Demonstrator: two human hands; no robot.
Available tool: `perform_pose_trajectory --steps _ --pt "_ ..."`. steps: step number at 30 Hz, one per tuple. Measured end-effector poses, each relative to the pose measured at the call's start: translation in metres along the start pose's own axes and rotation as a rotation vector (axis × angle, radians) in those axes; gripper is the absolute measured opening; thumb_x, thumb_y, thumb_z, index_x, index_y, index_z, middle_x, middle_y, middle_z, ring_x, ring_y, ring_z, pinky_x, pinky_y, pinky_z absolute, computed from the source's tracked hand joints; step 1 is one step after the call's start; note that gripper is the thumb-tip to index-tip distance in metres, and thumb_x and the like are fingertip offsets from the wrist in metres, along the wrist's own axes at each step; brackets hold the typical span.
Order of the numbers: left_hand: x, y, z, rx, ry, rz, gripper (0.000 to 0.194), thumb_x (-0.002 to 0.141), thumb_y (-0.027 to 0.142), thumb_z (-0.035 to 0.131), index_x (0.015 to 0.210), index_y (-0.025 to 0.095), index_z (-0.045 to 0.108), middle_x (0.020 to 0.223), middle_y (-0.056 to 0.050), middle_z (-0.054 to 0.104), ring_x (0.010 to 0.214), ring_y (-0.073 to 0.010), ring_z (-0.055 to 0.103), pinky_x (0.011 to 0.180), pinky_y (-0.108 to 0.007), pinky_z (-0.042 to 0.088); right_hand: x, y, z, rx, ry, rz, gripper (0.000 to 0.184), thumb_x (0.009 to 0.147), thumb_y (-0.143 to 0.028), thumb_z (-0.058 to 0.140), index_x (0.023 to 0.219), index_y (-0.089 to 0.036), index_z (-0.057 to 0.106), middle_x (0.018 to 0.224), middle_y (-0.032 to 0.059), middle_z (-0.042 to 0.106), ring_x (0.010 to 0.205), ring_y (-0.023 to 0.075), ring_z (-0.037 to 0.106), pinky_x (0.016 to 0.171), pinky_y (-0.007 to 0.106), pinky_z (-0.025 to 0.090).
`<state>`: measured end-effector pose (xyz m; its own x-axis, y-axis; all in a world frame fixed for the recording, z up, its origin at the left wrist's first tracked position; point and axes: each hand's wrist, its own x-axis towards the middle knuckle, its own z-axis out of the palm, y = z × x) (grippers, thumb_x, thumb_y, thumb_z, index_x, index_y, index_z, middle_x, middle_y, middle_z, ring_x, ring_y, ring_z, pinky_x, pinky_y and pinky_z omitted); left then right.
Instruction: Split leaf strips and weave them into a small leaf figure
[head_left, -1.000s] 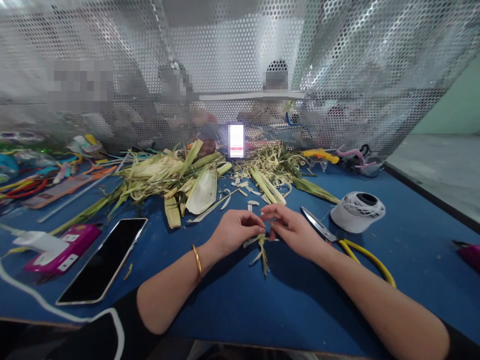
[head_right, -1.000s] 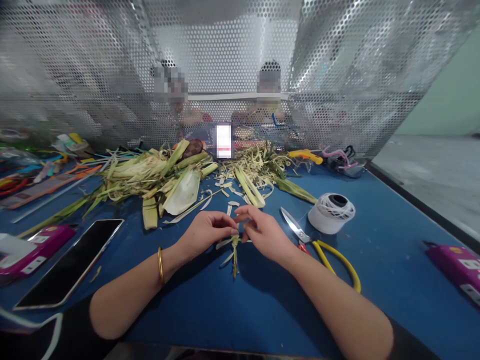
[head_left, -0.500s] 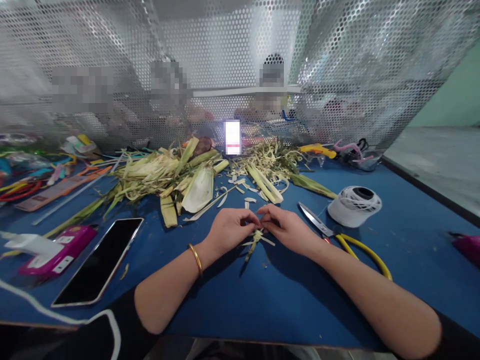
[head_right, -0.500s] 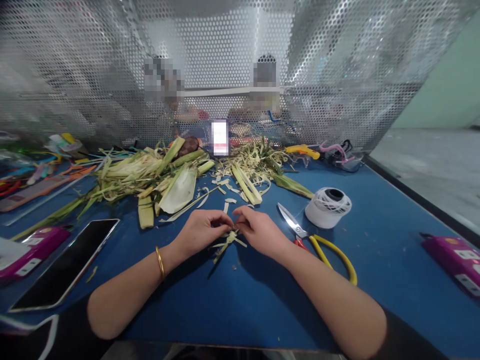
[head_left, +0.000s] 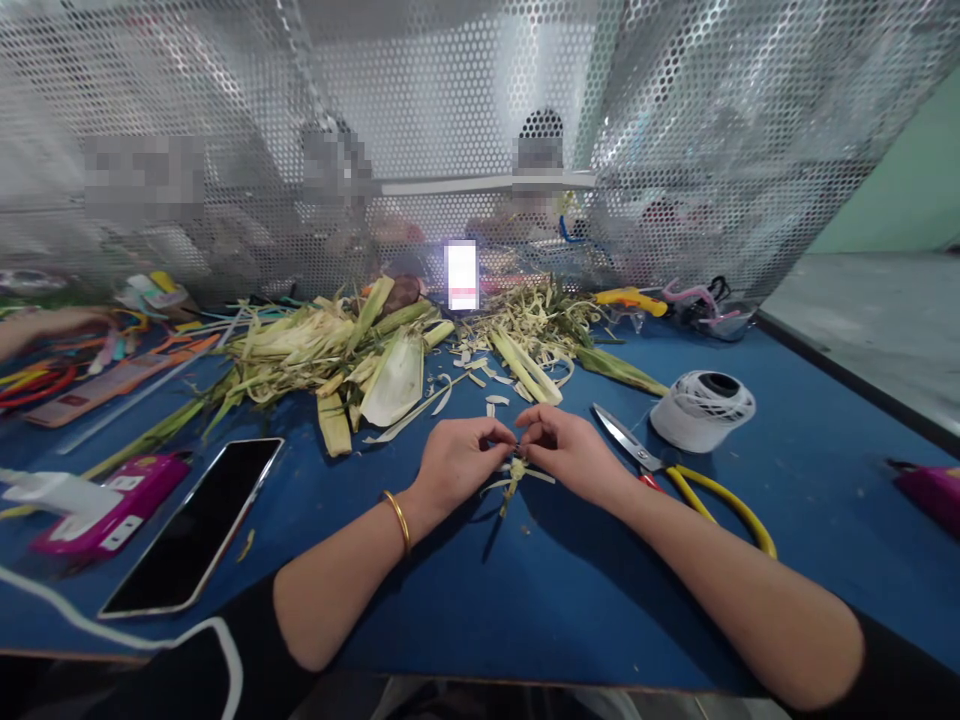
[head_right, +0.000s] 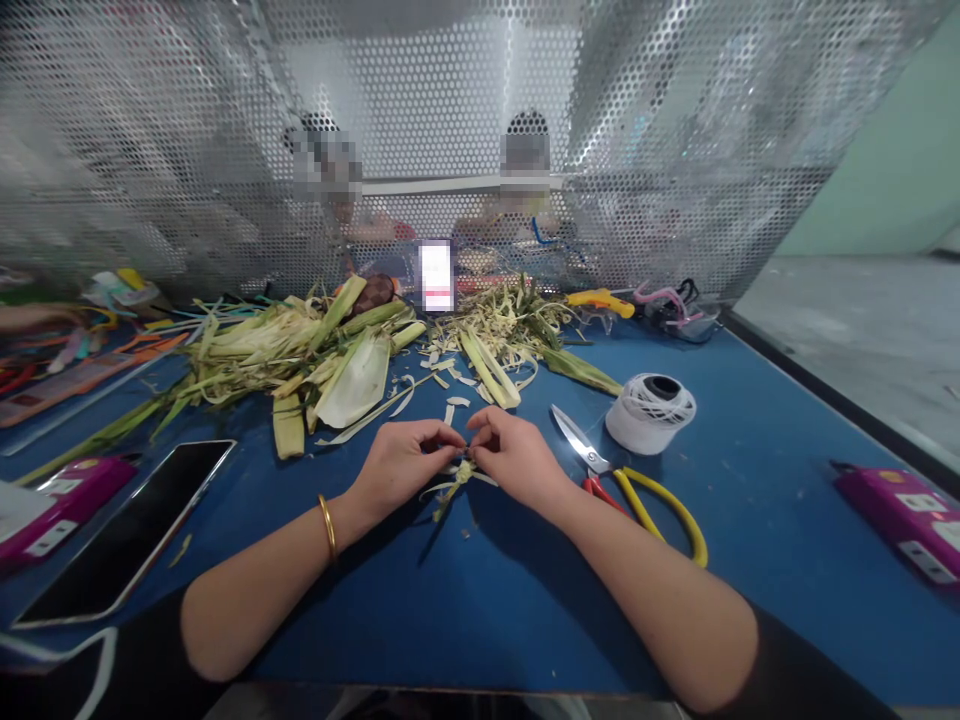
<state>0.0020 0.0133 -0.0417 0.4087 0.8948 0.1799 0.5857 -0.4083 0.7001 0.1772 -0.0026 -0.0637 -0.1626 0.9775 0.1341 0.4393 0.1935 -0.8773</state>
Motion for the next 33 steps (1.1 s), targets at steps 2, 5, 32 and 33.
perform_pose_trajectory --steps 2,5,32,33 --pt "0.0 0.0 -0.001 0.081 -0.005 0.025 0.016 0.077 0.021 0.059 0.082 0.022 0.075 0.077 0.0 0.073 0.068 -0.0136 0.061 0.062 -0.022 0.038 0.0 0.0 0.0 0.066 -0.024 0.013 0.023 0.072 -0.017 0.056 0.095 -0.02 0.055 0.073 -0.0012 0.066 0.064 0.014 0.06 0.06 0.026 0.045" --pt "-0.002 0.0 -0.001 0.22 0.008 0.082 0.016 0.08 0.022 0.059 0.084 0.022 0.074 0.08 -0.002 0.074 0.074 -0.0156 0.064 0.065 -0.024 0.038 0.0 -0.001 0.0 0.094 -0.07 -0.009 0.021 0.073 -0.021 0.059 0.094 -0.02 0.057 0.074 -0.0007 0.066 0.066 0.0142 0.061 0.061 0.026 0.046" --pt "-0.002 0.001 0.001 -0.176 0.159 0.193 0.008 0.077 0.021 0.066 0.069 0.019 0.07 0.073 -0.002 0.068 0.073 -0.015 0.062 0.069 -0.024 0.045 0.0 -0.013 -0.006 0.254 -0.035 0.106 0.018 0.064 -0.035 0.067 0.064 -0.018 0.064 0.057 -0.0033 0.053 0.057 0.0118 0.044 0.057 0.026 0.033" --pt "-0.002 0.001 0.0 -0.182 0.153 0.178 0.009 0.077 0.022 0.066 0.069 0.019 0.07 0.073 -0.002 0.068 0.072 -0.015 0.062 0.068 -0.024 0.045 0.0 -0.014 -0.007 0.253 -0.041 0.105 0.018 0.065 -0.035 0.066 0.064 -0.018 0.063 0.057 -0.0034 0.052 0.057 0.0117 0.044 0.057 0.026 0.033"
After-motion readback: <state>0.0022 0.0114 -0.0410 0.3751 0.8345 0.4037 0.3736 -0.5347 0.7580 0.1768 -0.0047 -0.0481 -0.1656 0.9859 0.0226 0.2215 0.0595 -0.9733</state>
